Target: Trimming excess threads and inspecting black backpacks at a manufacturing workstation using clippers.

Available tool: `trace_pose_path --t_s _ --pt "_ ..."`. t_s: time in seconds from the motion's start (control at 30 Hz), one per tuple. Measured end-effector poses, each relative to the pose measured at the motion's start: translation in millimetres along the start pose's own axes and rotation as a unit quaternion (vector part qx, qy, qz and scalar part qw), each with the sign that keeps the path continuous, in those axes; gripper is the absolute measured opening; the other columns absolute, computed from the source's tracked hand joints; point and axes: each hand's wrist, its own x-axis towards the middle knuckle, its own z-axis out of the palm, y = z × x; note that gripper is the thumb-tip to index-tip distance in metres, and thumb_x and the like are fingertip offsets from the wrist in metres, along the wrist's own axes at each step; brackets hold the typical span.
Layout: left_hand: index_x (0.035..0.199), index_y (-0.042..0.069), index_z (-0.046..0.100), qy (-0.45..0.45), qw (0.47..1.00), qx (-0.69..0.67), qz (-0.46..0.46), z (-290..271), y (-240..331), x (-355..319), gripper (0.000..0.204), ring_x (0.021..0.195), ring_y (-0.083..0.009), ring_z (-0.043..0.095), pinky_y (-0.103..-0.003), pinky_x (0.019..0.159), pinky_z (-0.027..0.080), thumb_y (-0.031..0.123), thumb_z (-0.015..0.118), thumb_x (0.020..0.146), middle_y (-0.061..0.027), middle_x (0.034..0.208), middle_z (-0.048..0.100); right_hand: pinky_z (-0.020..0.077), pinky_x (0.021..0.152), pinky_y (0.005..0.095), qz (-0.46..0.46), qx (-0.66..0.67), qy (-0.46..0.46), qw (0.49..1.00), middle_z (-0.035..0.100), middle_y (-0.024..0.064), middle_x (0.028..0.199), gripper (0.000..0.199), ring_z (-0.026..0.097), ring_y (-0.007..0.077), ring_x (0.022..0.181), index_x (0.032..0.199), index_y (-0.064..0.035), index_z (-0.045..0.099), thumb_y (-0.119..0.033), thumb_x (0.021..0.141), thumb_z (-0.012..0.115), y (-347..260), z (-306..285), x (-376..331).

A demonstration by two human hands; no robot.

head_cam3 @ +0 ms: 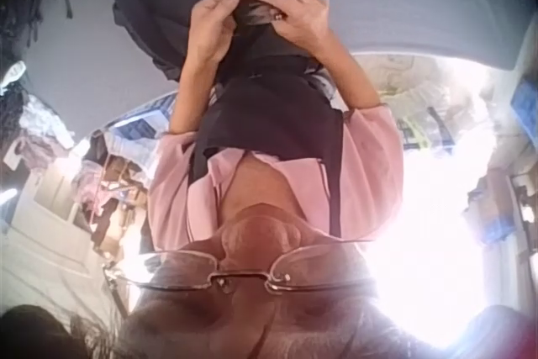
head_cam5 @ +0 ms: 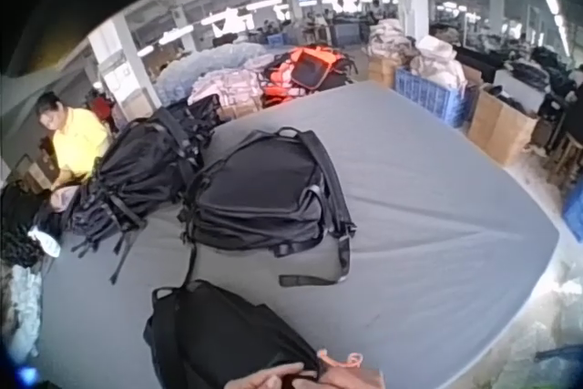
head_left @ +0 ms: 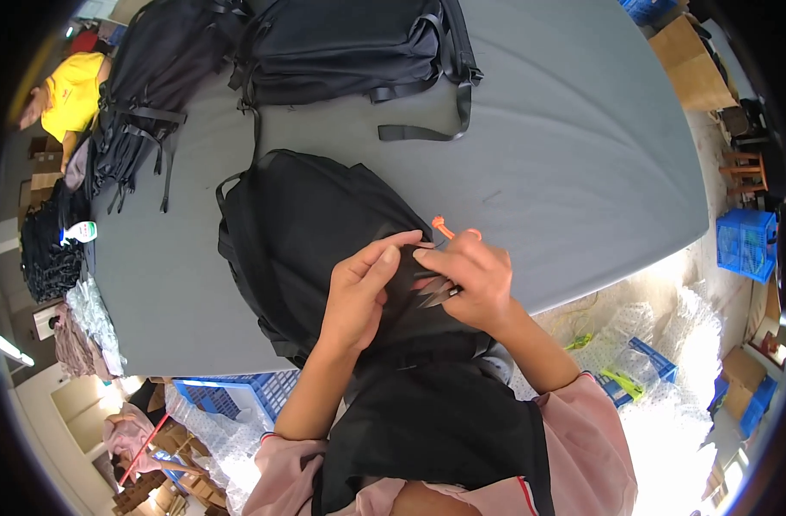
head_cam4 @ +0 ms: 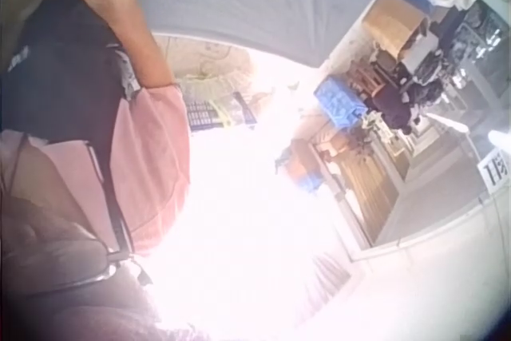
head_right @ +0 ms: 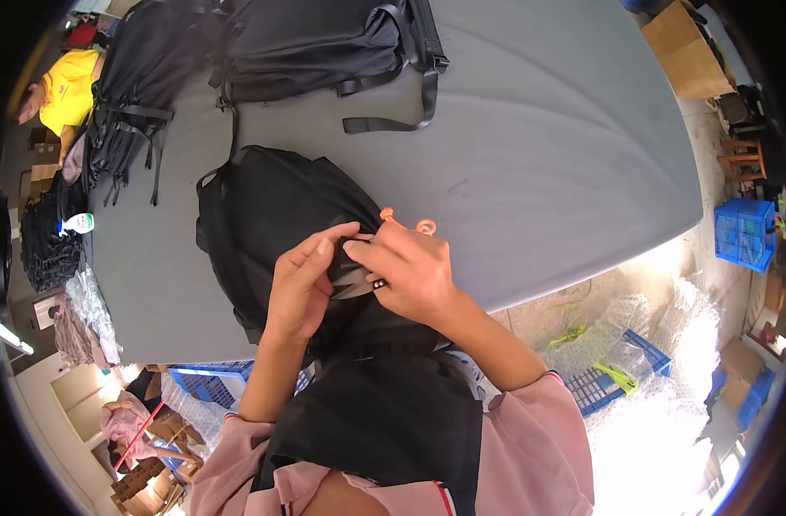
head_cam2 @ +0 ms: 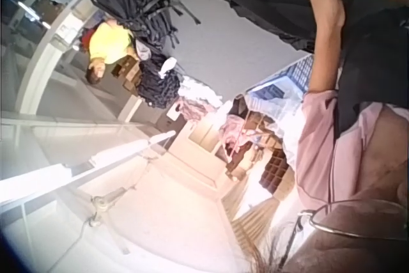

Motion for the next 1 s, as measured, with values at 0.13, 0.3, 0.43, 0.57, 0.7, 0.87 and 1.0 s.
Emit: trace_pose_path --t_s 0.13,0.3,0.43,0.57,0.7,0.87,1.0 --pt "0.120 -0.003 0.054 -0.008 1.000 -0.010 0.009 -4 -7 -5 0.033 0.105 -0.0165 0.055 -0.030 0.093 0.042 0.007 0.057 0.089 -0.0140 0.116 0.060 0.0423 0.047 0.0272 -0.026 -0.036 -0.044 0.998 0.051 0.0012 0.067 0.039 0.053 0.0166 0.054 0.089 -0.0100 0.066 0.007 0.053 0.062 0 4 -17" --pt "0.122 -0.002 0.052 0.003 0.999 -0.001 0.043 -3 -9 -3 0.034 0.104 -0.0167 0.056 -0.031 0.094 0.042 -0.002 0.052 0.088 -0.0139 0.117 0.058 0.0450 0.051 0.0275 0.120 0.060 -0.098 0.986 0.054 0.0039 0.073 0.044 0.053 0.0177 0.055 0.101 -0.0093 0.065 0.007 0.060 0.062 -16 -16 -16" --pt "0.124 -0.003 0.050 0.008 0.989 0.091 0.117 1 -12 -3 0.033 0.099 -0.0171 0.059 -0.029 0.088 0.046 -0.002 0.045 0.091 -0.0131 0.117 0.058 0.0458 0.053 0.0280 0.274 0.115 -0.037 0.954 0.056 0.0087 0.076 0.039 0.055 0.0179 0.059 0.109 -0.0069 0.061 0.004 0.072 0.063 -13 -23 -18" --pt "0.125 -0.001 0.050 0.009 0.976 0.163 0.142 6 -14 -4 0.035 0.098 -0.0171 0.059 -0.028 0.087 0.046 -0.003 0.045 0.090 -0.0114 0.115 0.060 0.0440 0.054 0.0281 0.248 0.108 -0.072 0.960 0.055 0.0089 0.075 0.021 0.053 0.0185 0.059 0.098 -0.0025 0.062 0.001 0.077 0.062 -9 -19 0" --pt "0.125 0.002 0.051 0.029 0.923 0.323 0.209 8 -14 -6 0.039 0.096 -0.0168 0.060 -0.026 0.086 0.045 -0.005 0.045 0.088 -0.0100 0.109 0.063 0.0366 0.053 0.0210 0.230 0.087 -0.126 0.961 0.053 0.0024 0.072 0.006 0.045 0.0078 0.059 0.087 -0.0002 0.060 -0.002 0.082 0.062 -3 -18 -5" --pt "0.126 0.001 0.050 0.025 0.900 0.381 0.208 3 -14 -6 0.039 0.093 -0.0173 0.060 -0.026 0.084 0.045 -0.005 0.045 0.088 -0.0101 0.108 0.062 0.0371 0.053 0.0199 0.424 0.482 -0.013 0.767 0.053 0.0027 0.077 0.004 0.045 0.0071 0.060 0.089 0.0007 0.056 -0.003 0.087 0.057 -12 -25 -1" --pt "0.129 -0.001 0.046 0.010 0.988 0.131 0.084 -2 -10 -4 0.039 0.096 -0.0178 0.059 -0.028 0.085 0.046 -0.004 0.044 0.090 -0.0125 0.110 0.060 0.0449 0.061 0.0249 0.356 0.145 -0.006 0.923 0.057 0.0070 0.087 0.025 0.055 0.0147 0.067 0.101 -0.0043 0.055 -0.008 0.080 0.067 -9 -17 -20"
